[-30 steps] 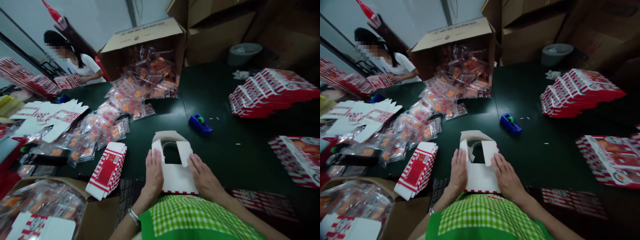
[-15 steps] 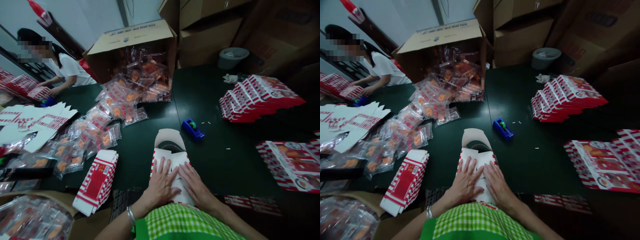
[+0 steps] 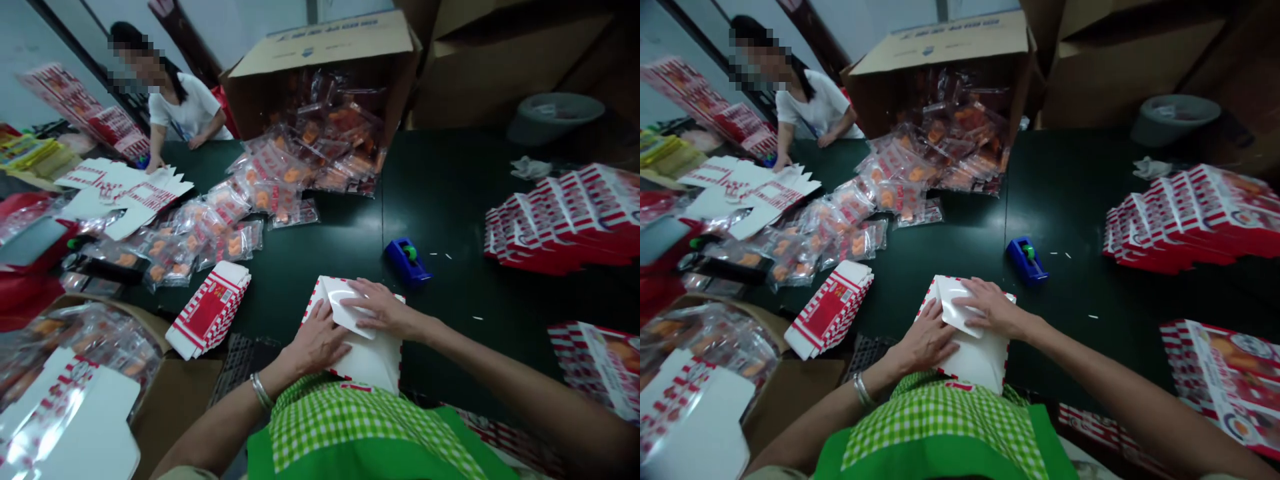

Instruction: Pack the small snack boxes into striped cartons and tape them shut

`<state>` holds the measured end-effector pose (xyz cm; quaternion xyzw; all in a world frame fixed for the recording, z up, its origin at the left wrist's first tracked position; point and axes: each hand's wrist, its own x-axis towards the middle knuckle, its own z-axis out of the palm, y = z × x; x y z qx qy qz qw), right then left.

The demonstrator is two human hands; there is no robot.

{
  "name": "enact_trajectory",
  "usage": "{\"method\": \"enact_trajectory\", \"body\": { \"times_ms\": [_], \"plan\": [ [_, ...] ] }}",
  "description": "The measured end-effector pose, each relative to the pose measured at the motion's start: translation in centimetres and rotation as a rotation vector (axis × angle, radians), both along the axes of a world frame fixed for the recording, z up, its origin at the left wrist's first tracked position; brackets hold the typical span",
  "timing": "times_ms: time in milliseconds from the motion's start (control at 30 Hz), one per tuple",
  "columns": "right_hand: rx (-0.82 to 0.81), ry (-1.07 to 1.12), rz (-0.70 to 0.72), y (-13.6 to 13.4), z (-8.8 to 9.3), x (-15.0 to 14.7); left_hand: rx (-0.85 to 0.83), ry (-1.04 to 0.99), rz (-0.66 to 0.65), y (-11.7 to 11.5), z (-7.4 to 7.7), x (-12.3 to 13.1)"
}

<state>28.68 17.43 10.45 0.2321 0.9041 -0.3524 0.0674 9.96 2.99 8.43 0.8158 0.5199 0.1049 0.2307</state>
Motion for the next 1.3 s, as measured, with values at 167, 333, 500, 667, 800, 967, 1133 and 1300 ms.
{"method": "enact_trajectory", "body": {
  "times_ms": [167, 333, 500, 667, 800, 967, 1133, 1300],
  "plan": [
    [0.236, -0.161, -0.039, -1.5, -1.6, 0.3, 0.267, -0.440, 0.444, -6.3, -1.0, -1.7],
    [0.241, -0.370, -0.116, -0.3, -1.5, -2.9, -0.252, -0.707, 1.178, -7.4, -3.7, -1.8],
    [0.348, -0.405, -0.128, -1.1, -3.6, -5.4, -0.263, -0.816, 1.207, -5.3, -6.0, -0.7],
    [0.391, -0.456, -0.125, -1.9, -4.2, -5.8, -0.189, -0.850, 1.233, -5.6, -5.8, -0.3],
    [0.369, -0.491, -0.108, -2.3, -3.0, -5.1, -0.146, -0.868, 1.236, -6.3, -5.6, 0.2],
    [0.358, -0.518, -0.101, -2.8, -1.7, -3.5, -0.145, -0.852, 1.214, -7.7, -5.4, 0.8],
    [0.227, -0.493, -0.057, -1.4, -1.4, -3.3, -0.134, -0.850, 1.203, -8.2, -5.3, 1.0],
    [0.306, -0.447, -0.151, -2.3, -1.6, -4.0, -0.122, -0.850, 1.180, -8.5, -5.5, 1.2]
  ]
}}
